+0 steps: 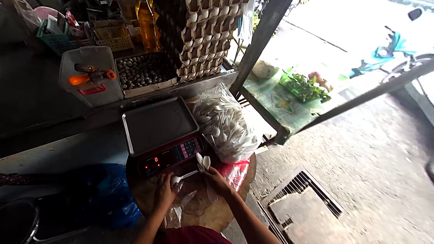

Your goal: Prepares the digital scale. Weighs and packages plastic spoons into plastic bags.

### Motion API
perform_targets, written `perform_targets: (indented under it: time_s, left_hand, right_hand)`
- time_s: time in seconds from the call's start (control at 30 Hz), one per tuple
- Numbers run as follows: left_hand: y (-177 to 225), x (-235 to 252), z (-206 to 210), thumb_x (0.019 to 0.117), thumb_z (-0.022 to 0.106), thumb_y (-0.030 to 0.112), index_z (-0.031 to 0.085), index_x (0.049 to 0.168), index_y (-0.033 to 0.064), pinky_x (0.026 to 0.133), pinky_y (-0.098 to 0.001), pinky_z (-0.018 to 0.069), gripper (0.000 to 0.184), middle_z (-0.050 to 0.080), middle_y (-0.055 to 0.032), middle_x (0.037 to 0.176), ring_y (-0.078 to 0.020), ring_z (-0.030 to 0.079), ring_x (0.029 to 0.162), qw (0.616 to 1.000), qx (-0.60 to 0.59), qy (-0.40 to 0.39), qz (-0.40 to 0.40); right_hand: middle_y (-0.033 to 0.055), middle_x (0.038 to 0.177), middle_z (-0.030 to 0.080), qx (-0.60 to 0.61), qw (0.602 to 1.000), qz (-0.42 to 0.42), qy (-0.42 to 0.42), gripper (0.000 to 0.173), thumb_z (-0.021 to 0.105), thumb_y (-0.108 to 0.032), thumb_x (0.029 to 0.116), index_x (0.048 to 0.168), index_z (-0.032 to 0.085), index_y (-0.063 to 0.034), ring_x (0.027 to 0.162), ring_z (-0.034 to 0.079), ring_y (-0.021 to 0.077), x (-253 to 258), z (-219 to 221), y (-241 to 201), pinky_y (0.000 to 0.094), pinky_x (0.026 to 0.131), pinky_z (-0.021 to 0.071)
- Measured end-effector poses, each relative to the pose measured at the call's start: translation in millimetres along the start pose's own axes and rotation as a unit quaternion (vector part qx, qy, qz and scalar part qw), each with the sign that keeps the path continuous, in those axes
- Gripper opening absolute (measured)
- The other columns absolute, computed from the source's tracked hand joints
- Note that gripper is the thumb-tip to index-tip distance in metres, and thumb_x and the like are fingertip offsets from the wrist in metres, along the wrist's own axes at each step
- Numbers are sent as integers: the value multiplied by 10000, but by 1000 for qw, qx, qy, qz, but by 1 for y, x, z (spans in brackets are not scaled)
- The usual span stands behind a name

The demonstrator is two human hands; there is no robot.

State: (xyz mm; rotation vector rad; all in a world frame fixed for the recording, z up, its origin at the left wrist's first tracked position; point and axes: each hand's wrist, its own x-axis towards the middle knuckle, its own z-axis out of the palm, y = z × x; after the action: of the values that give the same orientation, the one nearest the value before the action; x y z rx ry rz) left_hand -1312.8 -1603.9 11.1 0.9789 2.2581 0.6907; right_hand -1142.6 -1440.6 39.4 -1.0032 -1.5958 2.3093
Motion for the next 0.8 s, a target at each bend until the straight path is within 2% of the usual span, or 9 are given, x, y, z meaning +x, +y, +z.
perform_targets:
  time_s: [0.1,0.2,0.27,0.33,0.43,0.53,0.67,0.73,0.8]
  left_hand:
    - [20,-8,-2,1023,605,274,644,1256,-27,1026,-500,486,383,648,-231,1222,-360,632,1138,998,-51,-44,18]
    - [47,-23,-6,1042,583,255,532,1370,-60,929,-438,564,458,686,-205,1149,-275,701,998,963,-186,-192,-11]
    - [52,-29,2,1062,554,219,526,1351,-36,758,-325,583,387,710,-114,961,-156,699,793,940,-261,-217,-41]
    - [47,-33,3,1062,547,178,568,1254,-52,707,-281,575,301,690,-75,869,-109,674,714,934,-279,-216,-49]
    - [30,-41,-10,1065,533,193,609,1213,-66,785,-392,564,308,687,-150,932,-211,671,772,940,-131,-314,-32]
    - [15,-38,-23,1060,555,230,612,1289,-60,899,-534,515,373,681,-258,1057,-360,673,914,909,1,-416,12]
    - [22,-19,-42,1024,613,207,651,1193,-84,959,-520,494,339,679,-253,1069,-342,659,995,950,-56,-306,22]
    - [22,-9,-45,989,677,217,639,1234,-69,1011,-480,509,378,691,-231,1140,-309,678,1071,977,-111,-184,12]
    - [17,-12,-41,995,666,216,589,1297,-59,1016,-461,514,415,654,-237,1223,-322,657,1126,993,-109,-52,-13]
  right_hand:
    - [30,844,627,88,994,-41,39,184,447,-103,1080,1224,497,1,716,640,102,7,16,1,281,708,579]
    - [47,913,643,153,981,-83,85,236,393,-78,1088,1303,435,11,763,663,105,12,39,2,298,739,592]
    - [55,943,630,165,976,-96,105,277,368,-103,1100,1342,430,17,781,655,108,12,52,-2,301,748,587]
    - [48,863,634,181,966,-115,146,247,350,-126,1111,1278,464,17,737,659,120,13,54,-6,307,717,594]
    - [56,828,603,87,959,-168,212,227,365,-104,1092,1225,468,49,719,635,122,18,32,2,298,698,580]
    - [194,1080,649,-199,967,-103,121,377,471,-78,1051,1361,456,136,920,658,194,6,21,-9,360,864,555]
    - [236,1144,675,-365,922,23,-130,385,513,-171,1072,1374,480,65,1037,689,324,-2,46,-7,503,974,527]
    - [186,1016,652,-326,936,19,-130,397,486,-243,1085,1357,486,46,869,666,253,3,50,5,445,846,552]
    - [208,1113,673,-319,945,2,-74,468,589,-284,1041,1371,509,37,1005,674,274,12,48,13,469,946,528]
